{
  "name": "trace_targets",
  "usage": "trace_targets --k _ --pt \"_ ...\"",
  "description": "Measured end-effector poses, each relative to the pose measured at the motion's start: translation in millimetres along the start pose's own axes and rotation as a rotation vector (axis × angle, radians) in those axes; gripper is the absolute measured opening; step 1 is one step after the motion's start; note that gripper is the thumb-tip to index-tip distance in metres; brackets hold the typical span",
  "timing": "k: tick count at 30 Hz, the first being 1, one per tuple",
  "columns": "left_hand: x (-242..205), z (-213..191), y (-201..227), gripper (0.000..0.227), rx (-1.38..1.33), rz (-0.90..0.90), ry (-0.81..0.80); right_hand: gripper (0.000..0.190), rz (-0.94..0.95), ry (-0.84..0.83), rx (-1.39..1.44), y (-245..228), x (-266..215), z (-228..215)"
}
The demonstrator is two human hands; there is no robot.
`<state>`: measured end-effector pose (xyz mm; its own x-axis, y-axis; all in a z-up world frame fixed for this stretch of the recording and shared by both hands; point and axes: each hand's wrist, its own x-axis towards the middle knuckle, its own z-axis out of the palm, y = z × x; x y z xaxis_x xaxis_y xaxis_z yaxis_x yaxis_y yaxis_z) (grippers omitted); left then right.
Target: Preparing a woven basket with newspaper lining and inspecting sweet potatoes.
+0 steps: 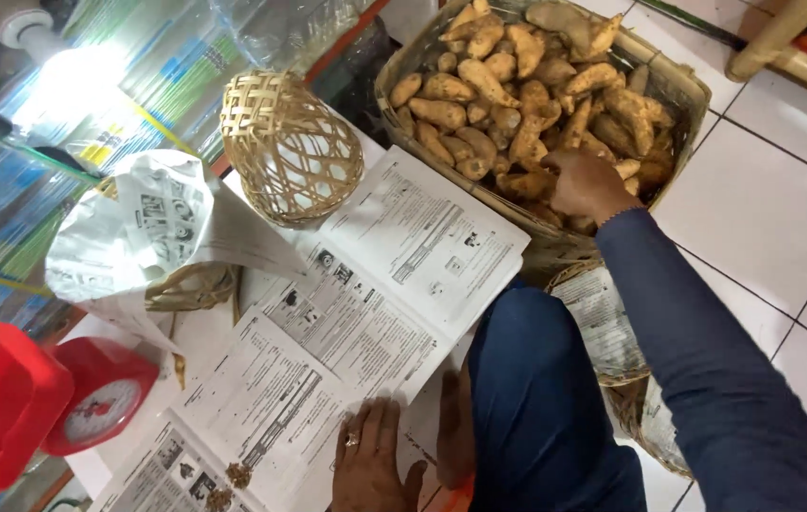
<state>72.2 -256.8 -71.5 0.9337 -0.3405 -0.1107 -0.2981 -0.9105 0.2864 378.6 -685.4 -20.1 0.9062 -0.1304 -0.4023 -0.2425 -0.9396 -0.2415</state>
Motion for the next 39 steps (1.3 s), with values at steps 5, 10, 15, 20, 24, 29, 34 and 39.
trace_targets --k 5,10,15,20,24,29,34,39 --pt "0.0 14.8 -8.0 0.105 0.062 -0.01 -0.057 0.09 -0.084 -0.101 -0.073 -2.6 9.8 11.9" --pt "-4.3 29.2 -12.9 0.12 0.184 -0.023 -0.049 0.091 0.002 -0.217 -0.108 10.8 36.2 10.7" --pt "0.2 6.8 -0.5 0.118 0.103 0.008 -0.091 0.092 -0.016 -0.154 0.112 8.3 26.7 6.0" --pt "-1.1 11.3 0.6 0.119 0.122 -0.064 -0.17 0.074 -0.002 -0.057 0.279 9.8 18.5 11.6" --pt "7.7 -18.2 15.7 0.114 0.026 -0.094 -0.195 0.052 0.003 0.132 0.753 20.9 22.1 28.1" --pt "6.5 -16.8 14.5 0.109 0.022 -0.061 -0.147 0.044 0.113 0.284 1.174 18.9 36.4 40.5" --pt "9.4 -15.7 13.0 0.117 0.052 -0.092 -0.263 0.04 0.3 0.186 2.01 7.7 47.5 38.8" --pt "8.0 -18.2 14.4 0.114 0.005 -0.098 -0.223 0.031 -0.049 0.123 2.035 8.5 33.8 45.0"
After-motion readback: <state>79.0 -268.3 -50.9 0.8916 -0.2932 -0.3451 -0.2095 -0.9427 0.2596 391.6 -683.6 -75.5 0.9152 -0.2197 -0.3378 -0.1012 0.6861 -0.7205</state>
